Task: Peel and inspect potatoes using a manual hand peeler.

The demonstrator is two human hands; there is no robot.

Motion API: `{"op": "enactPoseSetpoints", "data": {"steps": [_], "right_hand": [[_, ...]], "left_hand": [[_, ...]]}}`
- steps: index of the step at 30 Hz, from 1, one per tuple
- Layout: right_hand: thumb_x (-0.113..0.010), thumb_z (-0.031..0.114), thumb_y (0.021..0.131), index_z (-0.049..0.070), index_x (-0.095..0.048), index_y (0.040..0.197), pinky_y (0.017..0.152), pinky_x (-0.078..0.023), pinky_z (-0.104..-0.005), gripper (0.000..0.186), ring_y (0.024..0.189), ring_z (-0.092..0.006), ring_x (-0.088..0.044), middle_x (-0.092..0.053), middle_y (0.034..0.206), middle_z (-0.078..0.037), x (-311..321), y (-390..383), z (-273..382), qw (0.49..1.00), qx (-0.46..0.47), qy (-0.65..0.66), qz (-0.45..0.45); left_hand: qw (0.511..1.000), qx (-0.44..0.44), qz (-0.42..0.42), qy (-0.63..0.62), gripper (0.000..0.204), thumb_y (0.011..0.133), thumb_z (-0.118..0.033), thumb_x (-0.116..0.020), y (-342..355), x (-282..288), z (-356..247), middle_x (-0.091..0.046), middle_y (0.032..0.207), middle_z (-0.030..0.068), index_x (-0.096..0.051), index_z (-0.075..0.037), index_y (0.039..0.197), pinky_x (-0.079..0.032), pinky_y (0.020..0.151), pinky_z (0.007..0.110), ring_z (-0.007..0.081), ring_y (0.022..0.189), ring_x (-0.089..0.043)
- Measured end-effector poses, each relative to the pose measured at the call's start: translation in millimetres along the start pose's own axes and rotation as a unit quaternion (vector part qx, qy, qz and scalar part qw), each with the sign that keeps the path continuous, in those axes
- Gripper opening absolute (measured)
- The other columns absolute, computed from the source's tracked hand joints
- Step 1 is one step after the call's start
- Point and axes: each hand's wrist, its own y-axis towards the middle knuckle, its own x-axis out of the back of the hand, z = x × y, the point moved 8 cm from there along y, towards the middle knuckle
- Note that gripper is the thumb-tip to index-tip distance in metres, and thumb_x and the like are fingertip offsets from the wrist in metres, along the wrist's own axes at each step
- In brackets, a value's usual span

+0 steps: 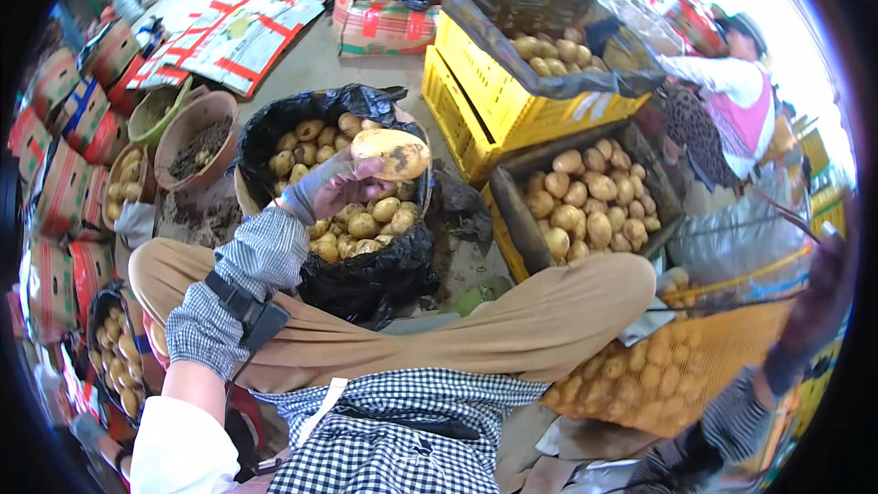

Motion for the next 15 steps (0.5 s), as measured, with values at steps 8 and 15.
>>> {"op": "enactPoseSetpoints", "data": {"steps": [8, 15], "right_hand": [[-0.049, 0.008, 0.097, 0.004, -0.046, 0.138, 0.048, -0.042, -0.016, 0.041, 0.057, -0.0014, -0.049, -0.066, 0.095, -0.009, -329, -89, 159, 0.74, -0.236, 0.588, 0.224], [-0.046, 0.013, 0.099, 0.004, -0.043, 0.141, 0.056, -0.04, -0.017, 0.043, 0.06, -0.0034, -0.045, -0.057, 0.082, -0.003, -410, -169, 196, 0.643, -0.292, 0.626, 0.332]], "left_hand": [[0.945, -0.039, -0.024, -0.323, 0.059, 0.097, -0.05, -0.045, -34, -27, 9, -0.059, 0.124, 0.0119, -0.044, -0.007, 0.136, -0.054, 0.086, 0.031, 0.0255, 0.106, -0.062], [0.935, -0.035, -0.129, -0.329, 0.054, 0.097, -0.044, -0.047, -18, -10, 41, -0.055, 0.129, 0.0115, -0.043, -0.007, 0.136, -0.053, 0.089, 0.036, 0.0284, 0.111, -0.059]]}}
